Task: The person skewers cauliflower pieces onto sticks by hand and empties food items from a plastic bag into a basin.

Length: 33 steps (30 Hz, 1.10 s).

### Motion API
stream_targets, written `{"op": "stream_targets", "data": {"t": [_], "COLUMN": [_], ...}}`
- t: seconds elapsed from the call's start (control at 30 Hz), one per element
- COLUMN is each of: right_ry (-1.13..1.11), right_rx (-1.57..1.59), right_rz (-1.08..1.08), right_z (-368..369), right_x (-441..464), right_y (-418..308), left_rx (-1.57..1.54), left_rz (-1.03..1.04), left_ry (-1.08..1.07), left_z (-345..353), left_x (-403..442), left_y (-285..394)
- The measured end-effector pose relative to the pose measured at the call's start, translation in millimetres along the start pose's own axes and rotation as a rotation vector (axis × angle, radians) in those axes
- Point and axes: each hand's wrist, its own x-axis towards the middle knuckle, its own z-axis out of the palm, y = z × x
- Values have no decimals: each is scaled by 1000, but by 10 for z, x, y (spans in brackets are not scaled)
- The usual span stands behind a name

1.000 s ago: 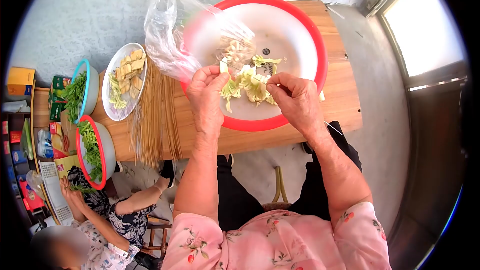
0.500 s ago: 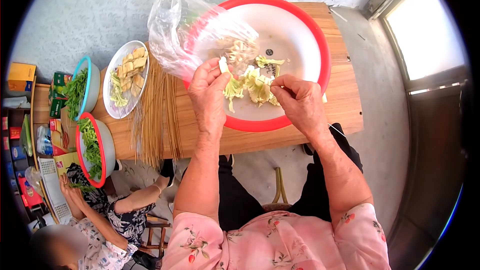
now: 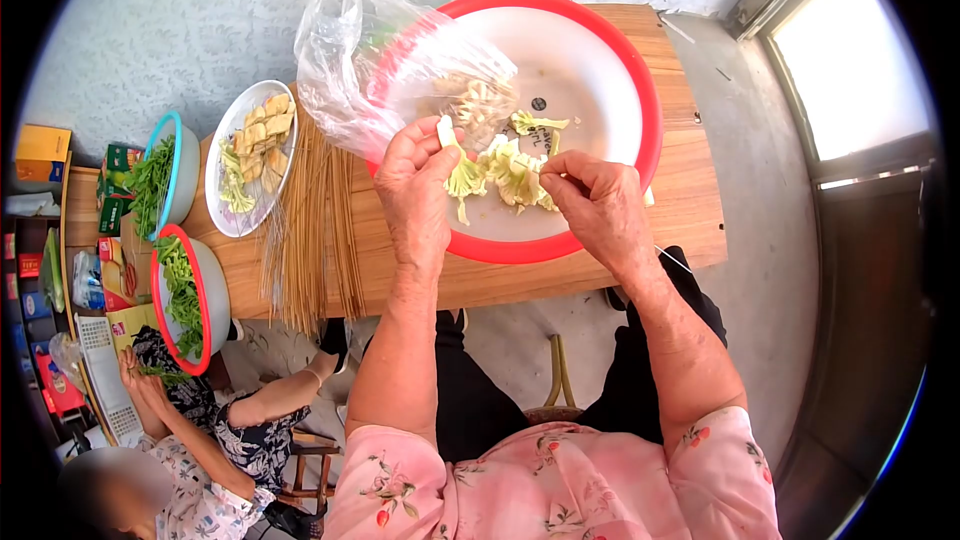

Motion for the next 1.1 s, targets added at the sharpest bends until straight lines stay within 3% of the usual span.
{"op": "stream_targets", "data": {"t": [1.1], "right_ry": [-14], "right_rx": [-6], "right_rz": [3], "right_z": [19], "right_x": [-12], "right_y": [48], "left_rx": [15], "left_rz": [42], "left_ry": [19], "left_z": [25], "left_x": [9], "left_y": [-24]}}
